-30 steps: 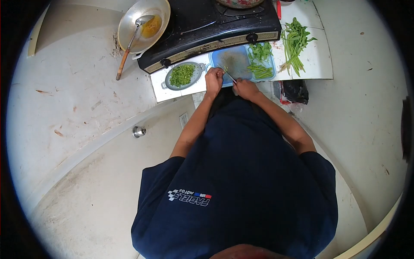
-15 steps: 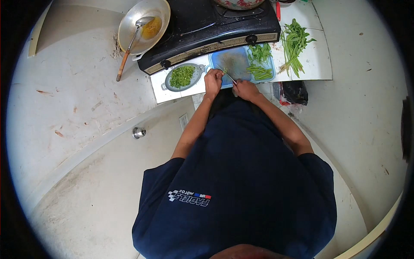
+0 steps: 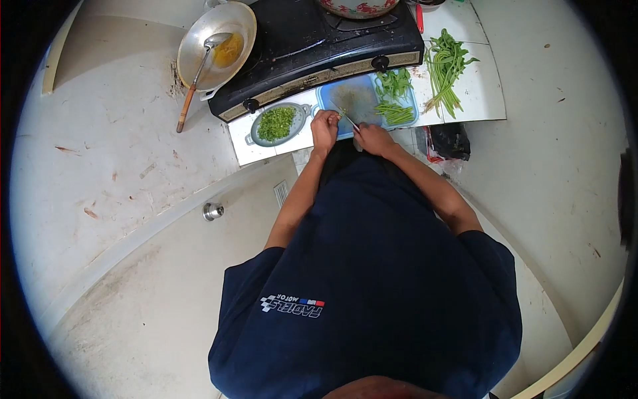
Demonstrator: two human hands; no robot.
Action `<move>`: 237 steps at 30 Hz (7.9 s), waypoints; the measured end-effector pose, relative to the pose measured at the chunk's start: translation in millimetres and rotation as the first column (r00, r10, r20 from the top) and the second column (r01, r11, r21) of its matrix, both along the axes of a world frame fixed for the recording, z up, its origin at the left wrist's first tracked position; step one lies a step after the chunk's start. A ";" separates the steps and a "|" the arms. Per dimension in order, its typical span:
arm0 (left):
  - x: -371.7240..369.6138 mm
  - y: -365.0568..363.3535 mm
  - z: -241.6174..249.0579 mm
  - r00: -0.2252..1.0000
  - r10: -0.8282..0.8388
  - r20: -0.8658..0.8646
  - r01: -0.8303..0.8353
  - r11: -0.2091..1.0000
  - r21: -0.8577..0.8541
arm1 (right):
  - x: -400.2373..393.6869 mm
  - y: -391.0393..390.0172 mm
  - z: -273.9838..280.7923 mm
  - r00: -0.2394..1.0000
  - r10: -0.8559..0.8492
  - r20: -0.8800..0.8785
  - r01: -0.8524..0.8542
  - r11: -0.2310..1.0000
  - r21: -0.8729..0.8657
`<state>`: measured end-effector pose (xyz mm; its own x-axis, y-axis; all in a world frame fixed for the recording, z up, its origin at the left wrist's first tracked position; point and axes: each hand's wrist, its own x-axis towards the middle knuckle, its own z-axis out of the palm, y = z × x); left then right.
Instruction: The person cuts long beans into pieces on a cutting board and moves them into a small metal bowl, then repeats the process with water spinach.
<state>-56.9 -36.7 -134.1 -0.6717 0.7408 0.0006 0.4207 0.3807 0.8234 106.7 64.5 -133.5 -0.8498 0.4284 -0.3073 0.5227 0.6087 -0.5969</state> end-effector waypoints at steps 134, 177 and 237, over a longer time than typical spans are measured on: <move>1.7 -13.3 -3.5 0.978 -0.084 -0.190 0.077 0.996 -0.044 | -0.4 -7.5 -6.0 0.999 0.045 0.010 -0.045 0.998 0.044; 0.8 -14.6 -5.3 0.982 -0.070 -0.177 0.071 0.997 0.005 | -1.2 -1.4 0.7 0.998 0.042 0.046 -0.040 0.998 -0.052; 2.8 -19.1 0.3 0.949 -0.144 -0.282 0.146 0.989 -0.015 | -5.0 -3.6 -1.1 0.996 0.070 0.060 -0.067 0.996 -0.051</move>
<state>-54.0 -55.8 -133.8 -0.5292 0.8295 0.1785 0.6857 0.2942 0.6658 101.6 60.9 -134.6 -0.8554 0.3532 -0.3788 0.5174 0.6150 -0.5950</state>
